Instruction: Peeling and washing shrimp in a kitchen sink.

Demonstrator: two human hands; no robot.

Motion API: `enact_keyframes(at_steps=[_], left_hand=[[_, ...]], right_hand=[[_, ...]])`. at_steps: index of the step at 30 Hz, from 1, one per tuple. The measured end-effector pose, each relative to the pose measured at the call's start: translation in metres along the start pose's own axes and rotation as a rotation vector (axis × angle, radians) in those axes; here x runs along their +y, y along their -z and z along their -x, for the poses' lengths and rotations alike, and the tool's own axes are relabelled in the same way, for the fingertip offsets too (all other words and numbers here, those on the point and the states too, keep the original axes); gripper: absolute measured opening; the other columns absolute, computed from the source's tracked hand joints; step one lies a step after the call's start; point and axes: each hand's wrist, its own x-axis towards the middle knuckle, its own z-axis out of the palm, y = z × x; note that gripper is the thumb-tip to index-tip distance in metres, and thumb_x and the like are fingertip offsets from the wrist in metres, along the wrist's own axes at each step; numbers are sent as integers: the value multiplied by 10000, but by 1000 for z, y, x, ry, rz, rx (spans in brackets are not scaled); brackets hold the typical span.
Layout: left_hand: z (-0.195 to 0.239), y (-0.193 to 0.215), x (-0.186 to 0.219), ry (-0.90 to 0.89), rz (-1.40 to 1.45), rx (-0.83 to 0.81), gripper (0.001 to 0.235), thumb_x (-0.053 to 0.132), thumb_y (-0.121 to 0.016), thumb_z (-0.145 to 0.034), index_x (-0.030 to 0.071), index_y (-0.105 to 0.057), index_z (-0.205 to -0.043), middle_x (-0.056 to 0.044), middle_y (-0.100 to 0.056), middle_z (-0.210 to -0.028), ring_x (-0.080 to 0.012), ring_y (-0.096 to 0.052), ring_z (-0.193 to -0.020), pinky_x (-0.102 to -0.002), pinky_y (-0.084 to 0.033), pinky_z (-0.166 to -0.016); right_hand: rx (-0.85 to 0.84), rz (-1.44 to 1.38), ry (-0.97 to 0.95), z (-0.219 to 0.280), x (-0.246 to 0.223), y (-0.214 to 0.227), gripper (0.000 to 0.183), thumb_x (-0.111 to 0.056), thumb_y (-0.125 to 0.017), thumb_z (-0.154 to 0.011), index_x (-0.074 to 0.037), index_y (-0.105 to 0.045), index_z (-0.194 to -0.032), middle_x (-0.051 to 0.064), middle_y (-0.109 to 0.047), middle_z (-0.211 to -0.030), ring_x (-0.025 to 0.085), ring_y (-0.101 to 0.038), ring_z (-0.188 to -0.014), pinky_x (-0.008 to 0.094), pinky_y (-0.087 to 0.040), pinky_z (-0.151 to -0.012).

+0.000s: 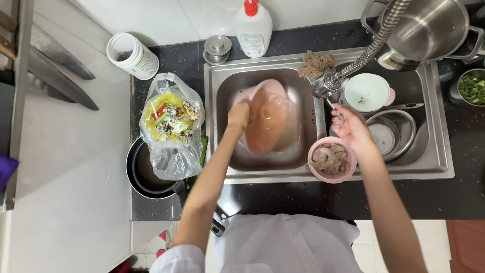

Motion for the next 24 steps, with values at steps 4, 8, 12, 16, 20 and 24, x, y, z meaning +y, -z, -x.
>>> enact_keyframes(at_steps=[4, 8, 12, 16, 20, 24], left_hand=[[-10, 23, 9, -26, -163, 50, 180, 51, -596, -942, -14, -626, -1107, -234, -723, -955, -384, -730, -868, -457, -605, -742], [4, 37, 20, -207, -224, 230, 319, 24, -599, -884, 16, -579, -1202, -161, -722, -888, -324, -743, -768, -413, -610, -640], [29, 67, 35, -270, -347, 220, 396, 44, -620, -856, 32, -562, -1248, -107, -718, -820, -273, -744, -715, -376, -605, -582], [42, 71, 26, -469, -427, 323, 465, 95, -651, -827, 66, -582, -1286, -64, -705, -763, -219, -735, -677, -340, -597, -555], [51, 85, 25, -658, -393, 493, 410, 91, -654, -850, 101, -618, -1258, -26, -687, -767, -182, -730, -726, -316, -604, -648], [49, 78, 25, -667, -365, 515, 379, 87, -661, -851, 118, -627, -1228, -10, -676, -744, -173, -717, -700, -313, -588, -620]], right_hand=[[-58, -2, 34, -3, 8, -21, 137, -167, -667, -996, -86, -698, -1103, -11, -642, -889, 60, -523, -661, 221, -408, -568], [-81, 33, 11, 6, 16, -28, 144, -165, -659, -989, -89, -689, -1107, -25, -632, -893, 54, -534, -686, 217, -420, -576], [-90, 76, 18, 13, 22, -25, 145, -170, -663, -985, -89, -686, -1102, -25, -625, -888, 54, -525, -685, 212, -404, -558], [-48, 144, 22, 13, 31, -24, 144, -164, -682, -965, -102, -681, -1095, -30, -624, -884, 49, -516, -677, 208, -383, -542], [-54, 141, -28, 1, 49, -12, 148, -183, -701, -975, -97, -684, -1094, -28, -608, -862, 43, -484, -651, 201, -342, -513], [-159, 38, -5, 7, 48, -1, 165, -164, -705, -1006, -56, -708, -1131, 11, -651, -924, 62, -535, -717, 211, -395, -557]])
